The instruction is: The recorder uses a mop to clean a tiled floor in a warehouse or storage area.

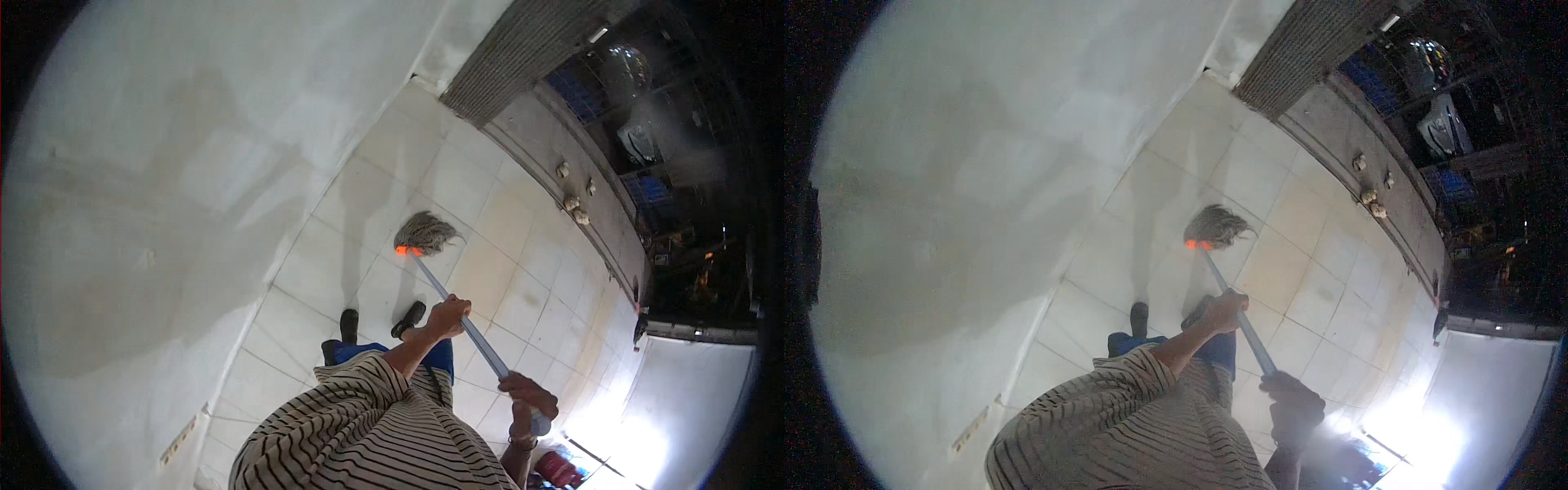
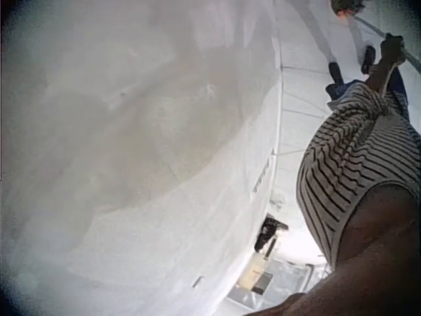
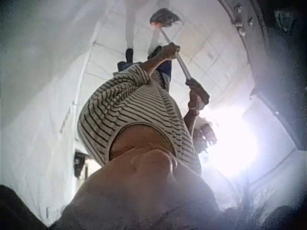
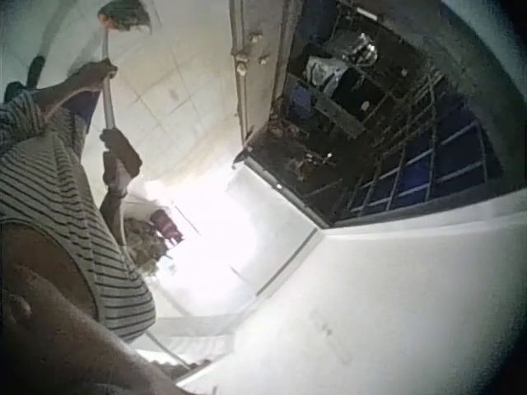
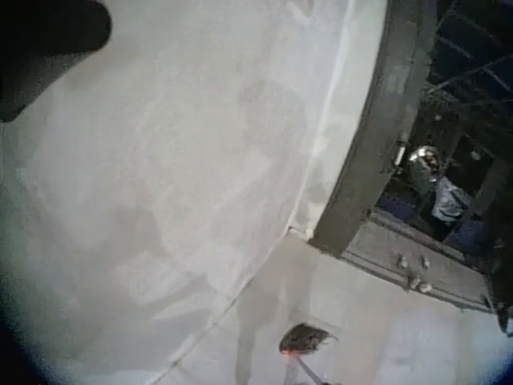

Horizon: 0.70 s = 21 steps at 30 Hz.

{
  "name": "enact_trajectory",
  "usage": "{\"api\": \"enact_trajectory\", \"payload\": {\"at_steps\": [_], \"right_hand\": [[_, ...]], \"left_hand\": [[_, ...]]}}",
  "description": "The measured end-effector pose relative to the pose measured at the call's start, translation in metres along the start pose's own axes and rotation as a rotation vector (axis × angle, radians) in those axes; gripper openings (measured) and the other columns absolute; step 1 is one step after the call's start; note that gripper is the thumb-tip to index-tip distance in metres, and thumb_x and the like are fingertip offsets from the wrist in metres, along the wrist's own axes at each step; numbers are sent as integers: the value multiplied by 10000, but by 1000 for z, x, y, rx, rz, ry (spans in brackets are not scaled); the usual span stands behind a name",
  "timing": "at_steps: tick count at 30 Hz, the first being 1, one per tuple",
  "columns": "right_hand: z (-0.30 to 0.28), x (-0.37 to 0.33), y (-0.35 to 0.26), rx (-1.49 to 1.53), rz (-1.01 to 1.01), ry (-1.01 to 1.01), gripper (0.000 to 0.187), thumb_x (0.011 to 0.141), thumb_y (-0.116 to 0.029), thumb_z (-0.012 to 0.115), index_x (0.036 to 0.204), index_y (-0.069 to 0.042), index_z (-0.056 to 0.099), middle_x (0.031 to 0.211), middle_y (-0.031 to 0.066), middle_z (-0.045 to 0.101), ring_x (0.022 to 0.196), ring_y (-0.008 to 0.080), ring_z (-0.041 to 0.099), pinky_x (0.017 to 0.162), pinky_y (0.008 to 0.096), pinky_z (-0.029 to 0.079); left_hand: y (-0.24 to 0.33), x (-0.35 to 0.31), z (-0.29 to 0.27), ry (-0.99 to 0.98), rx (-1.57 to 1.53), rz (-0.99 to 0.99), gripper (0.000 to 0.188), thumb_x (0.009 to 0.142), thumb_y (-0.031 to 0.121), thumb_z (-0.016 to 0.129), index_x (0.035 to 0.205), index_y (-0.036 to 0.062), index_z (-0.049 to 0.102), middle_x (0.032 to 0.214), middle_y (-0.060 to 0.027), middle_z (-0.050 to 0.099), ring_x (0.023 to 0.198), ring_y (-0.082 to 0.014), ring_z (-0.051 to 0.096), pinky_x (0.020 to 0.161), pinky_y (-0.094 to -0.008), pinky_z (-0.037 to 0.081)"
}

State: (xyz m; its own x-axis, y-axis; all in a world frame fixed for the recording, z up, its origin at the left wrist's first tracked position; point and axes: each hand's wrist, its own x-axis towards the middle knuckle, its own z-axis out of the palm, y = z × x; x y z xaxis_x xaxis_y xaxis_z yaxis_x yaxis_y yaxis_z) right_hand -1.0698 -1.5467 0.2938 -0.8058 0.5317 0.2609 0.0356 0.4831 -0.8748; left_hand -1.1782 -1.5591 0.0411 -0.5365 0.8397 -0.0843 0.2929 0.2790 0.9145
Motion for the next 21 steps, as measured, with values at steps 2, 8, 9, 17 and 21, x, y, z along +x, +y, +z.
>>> {"api": "enact_trajectory", "payload": {"at_steps": [2, 8, 9, 17, 21], "right_hand": [[-4, 7, 8, 58, -7, 54, 155, 616, 30, 508, 744, 43, 595, 706, 136, 616, 640, 176, 606, 554, 247, 476], [18, 25, 94, 146, 64, 55, 195, 762, -175, 549, 652, -26, 491, 664, 170, 583, 679, 295, 583, 760, 469, 434], [19, 34, 119, 174, 97, 53, 193, 764, -169, 548, 642, -30, 494, 657, 161, 582, 678, 291, 584, 764, 468, 431], [34, 270, 272, 302, 42, -32, 40, 728, -38, 530, 700, -17, 549, 716, 100, 583, 745, 244, 584, 878, 413, 366], [-13, 313, 326, 233, -70, -94, 39, 706, -57, 548, 690, -23, 538, 706, 104, 568, 737, 263, 574, 833, 396, 402]], "left_hand": [[-1, 19, -7, 36, 48, -30, 180, 590, 55, 568, 732, 118, 477, 736, -26, 517, 842, -240, 498, 651, -354, 447], [-71, 101, -15, 126, 229, -9, 252, 610, 151, 622, 828, 164, 497, 848, -29, 522, 893, -237, 505, 705, -408, 447], [-75, 126, -24, 87, 305, -25, 314, 608, 168, 633, 890, 175, 496, 927, -37, 496, 959, -254, 471, 744, -450, 424], [-75, 335, -87, -24, 424, -275, 756, 655, 211, 655, 1286, 208, 238, 1390, -44, 142, 1250, -367, 156, 928, -616, 205], [-63, 416, -60, -171, 732, -152, 568, 717, 254, 558, 1230, 157, 336, 1331, -42, 275, 1228, -370, 206, 899, -663, 159]]}}
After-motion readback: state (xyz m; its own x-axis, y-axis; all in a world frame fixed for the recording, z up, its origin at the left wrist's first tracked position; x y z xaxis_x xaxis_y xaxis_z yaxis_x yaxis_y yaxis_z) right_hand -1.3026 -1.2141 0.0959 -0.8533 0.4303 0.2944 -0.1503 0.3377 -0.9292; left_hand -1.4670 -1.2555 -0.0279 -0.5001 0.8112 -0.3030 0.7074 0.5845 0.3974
